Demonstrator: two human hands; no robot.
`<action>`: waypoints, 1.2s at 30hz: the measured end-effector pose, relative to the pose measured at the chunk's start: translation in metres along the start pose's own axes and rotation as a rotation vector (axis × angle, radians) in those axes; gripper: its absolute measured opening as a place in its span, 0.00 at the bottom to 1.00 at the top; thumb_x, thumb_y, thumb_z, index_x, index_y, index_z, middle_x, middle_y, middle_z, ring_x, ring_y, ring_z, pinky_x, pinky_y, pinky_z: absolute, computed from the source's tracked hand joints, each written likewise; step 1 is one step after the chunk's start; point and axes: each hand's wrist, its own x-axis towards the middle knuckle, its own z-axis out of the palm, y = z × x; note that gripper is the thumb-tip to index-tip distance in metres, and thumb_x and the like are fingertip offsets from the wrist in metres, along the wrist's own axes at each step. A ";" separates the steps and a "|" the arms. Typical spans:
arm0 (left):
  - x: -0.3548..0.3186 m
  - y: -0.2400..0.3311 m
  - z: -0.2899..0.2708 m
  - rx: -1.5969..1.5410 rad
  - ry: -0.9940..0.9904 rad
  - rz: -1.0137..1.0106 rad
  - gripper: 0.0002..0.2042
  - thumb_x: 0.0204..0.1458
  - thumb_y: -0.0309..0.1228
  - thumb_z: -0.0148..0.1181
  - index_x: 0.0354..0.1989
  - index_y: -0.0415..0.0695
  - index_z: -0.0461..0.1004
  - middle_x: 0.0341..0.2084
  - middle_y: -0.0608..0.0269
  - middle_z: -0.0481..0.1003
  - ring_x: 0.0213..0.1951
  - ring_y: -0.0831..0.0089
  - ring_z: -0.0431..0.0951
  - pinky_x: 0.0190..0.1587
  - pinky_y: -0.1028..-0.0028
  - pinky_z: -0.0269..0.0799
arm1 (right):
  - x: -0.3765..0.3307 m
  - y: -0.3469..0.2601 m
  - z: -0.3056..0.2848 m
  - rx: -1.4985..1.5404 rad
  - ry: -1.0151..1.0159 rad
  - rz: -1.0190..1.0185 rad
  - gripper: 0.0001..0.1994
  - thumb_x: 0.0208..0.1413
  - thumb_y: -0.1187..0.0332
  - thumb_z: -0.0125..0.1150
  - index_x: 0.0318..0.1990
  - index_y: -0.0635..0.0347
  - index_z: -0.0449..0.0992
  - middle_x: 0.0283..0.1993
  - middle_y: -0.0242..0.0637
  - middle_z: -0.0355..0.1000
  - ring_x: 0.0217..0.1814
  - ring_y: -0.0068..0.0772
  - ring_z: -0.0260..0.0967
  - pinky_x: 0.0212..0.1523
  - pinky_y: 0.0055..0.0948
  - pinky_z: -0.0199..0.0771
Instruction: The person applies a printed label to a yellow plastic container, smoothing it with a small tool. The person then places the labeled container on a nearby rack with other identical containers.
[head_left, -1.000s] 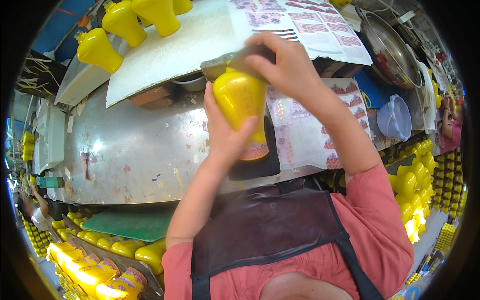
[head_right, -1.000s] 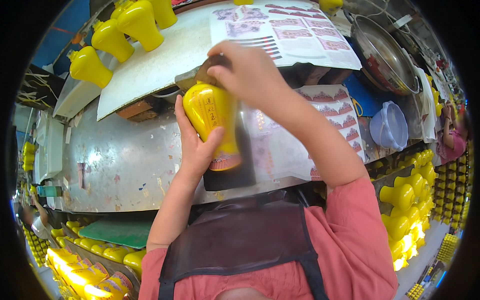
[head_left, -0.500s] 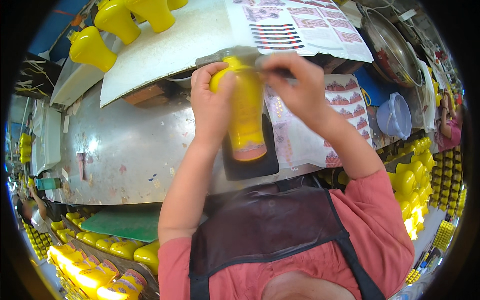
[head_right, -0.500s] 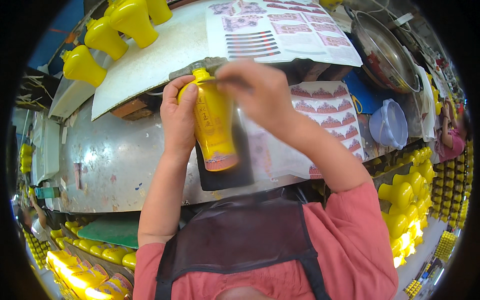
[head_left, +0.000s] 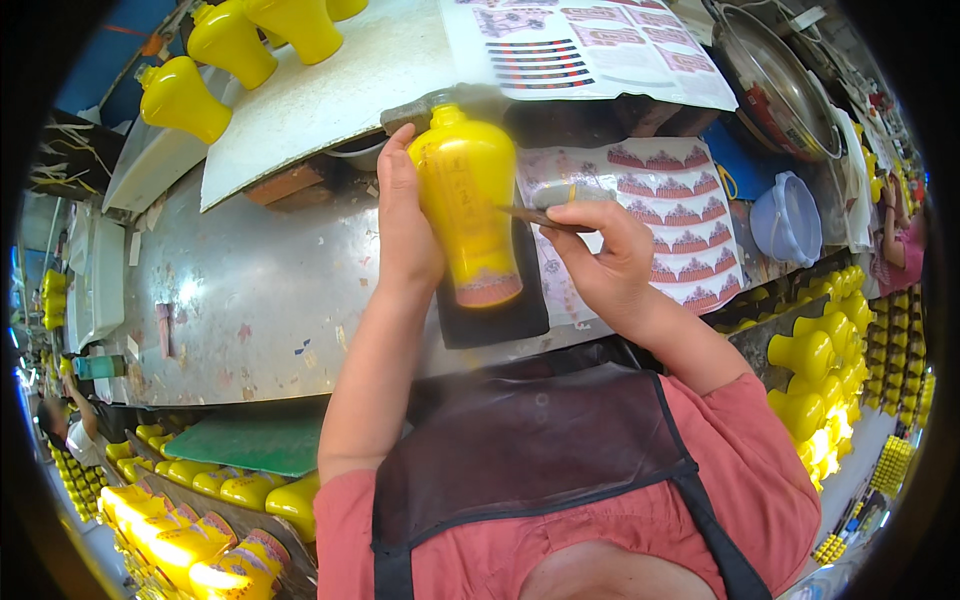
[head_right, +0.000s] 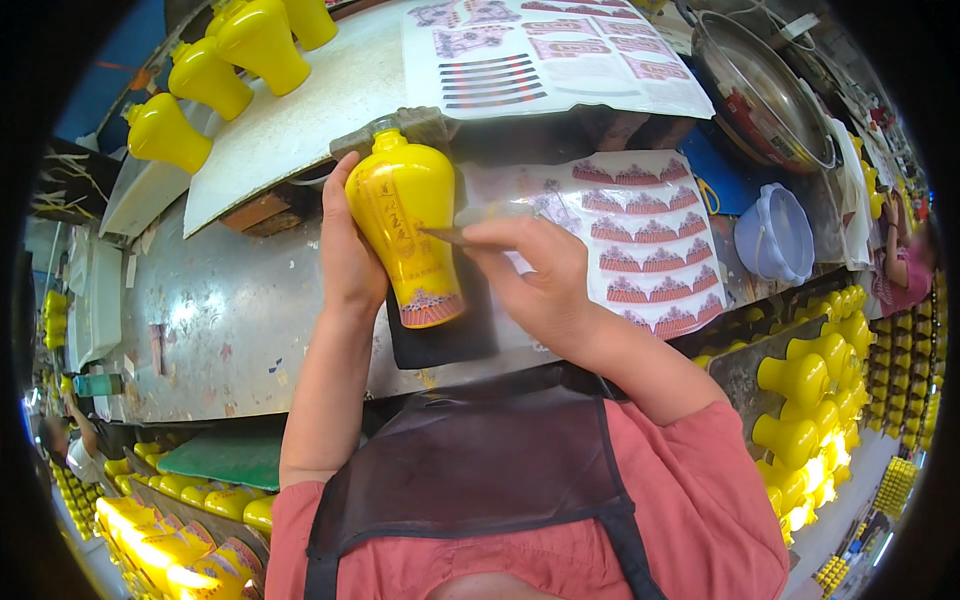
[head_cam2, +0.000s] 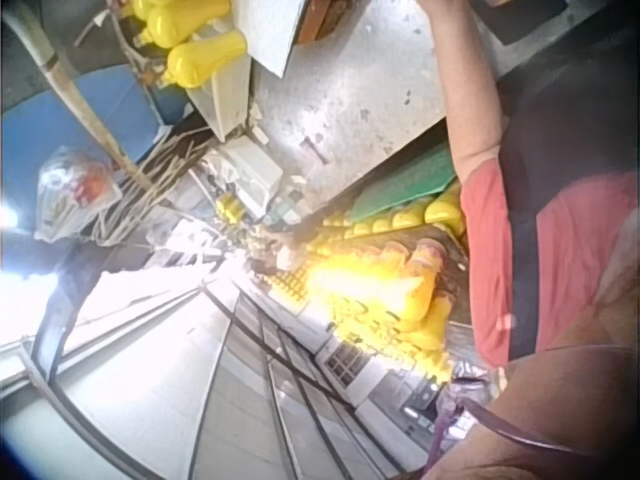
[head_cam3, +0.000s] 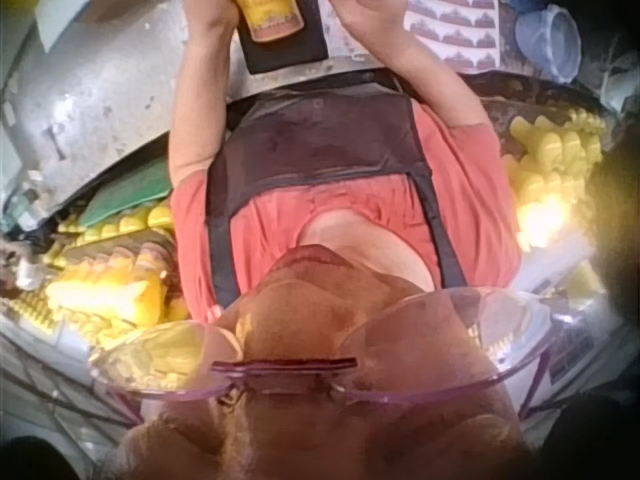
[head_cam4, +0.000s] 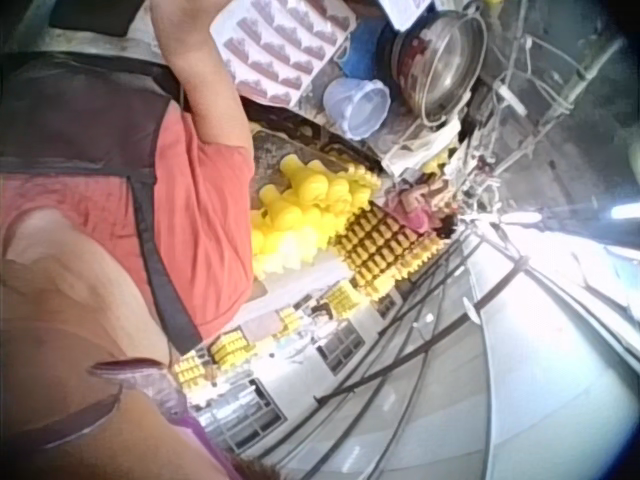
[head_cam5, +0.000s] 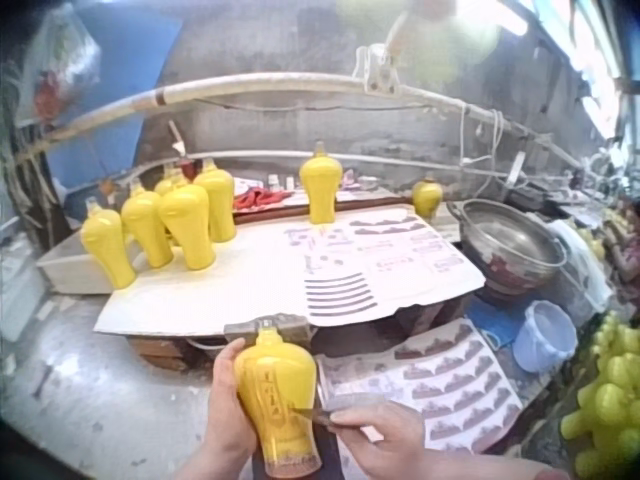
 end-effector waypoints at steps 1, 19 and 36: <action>-0.001 0.003 0.000 -0.021 -0.014 -0.002 0.28 0.73 0.50 0.31 0.67 0.41 0.60 0.59 0.53 0.70 0.60 0.65 0.72 0.63 0.65 0.67 | 0.001 -0.001 0.004 -0.028 -0.095 -0.067 0.15 0.44 0.82 0.70 0.40 0.57 0.79 0.43 0.41 0.81 0.39 0.40 0.80 0.40 0.32 0.80; -0.024 0.010 -0.006 0.107 -0.056 -0.030 0.32 0.72 0.55 0.29 0.76 0.48 0.46 0.66 0.52 0.63 0.66 0.63 0.66 0.68 0.64 0.62 | 0.000 -0.040 0.019 -0.291 -0.454 -0.545 0.14 0.44 0.72 0.63 0.41 0.58 0.82 0.39 0.36 0.74 0.44 0.39 0.76 0.44 0.35 0.77; -0.025 -0.008 -0.005 0.266 -0.039 0.008 0.50 0.53 0.29 0.64 0.76 0.43 0.30 0.63 0.46 0.62 0.61 0.58 0.68 0.62 0.63 0.68 | 0.128 0.012 0.019 -0.131 -0.452 -0.107 0.12 0.55 0.74 0.65 0.48 0.62 0.80 0.42 0.45 0.80 0.40 0.45 0.80 0.44 0.33 0.79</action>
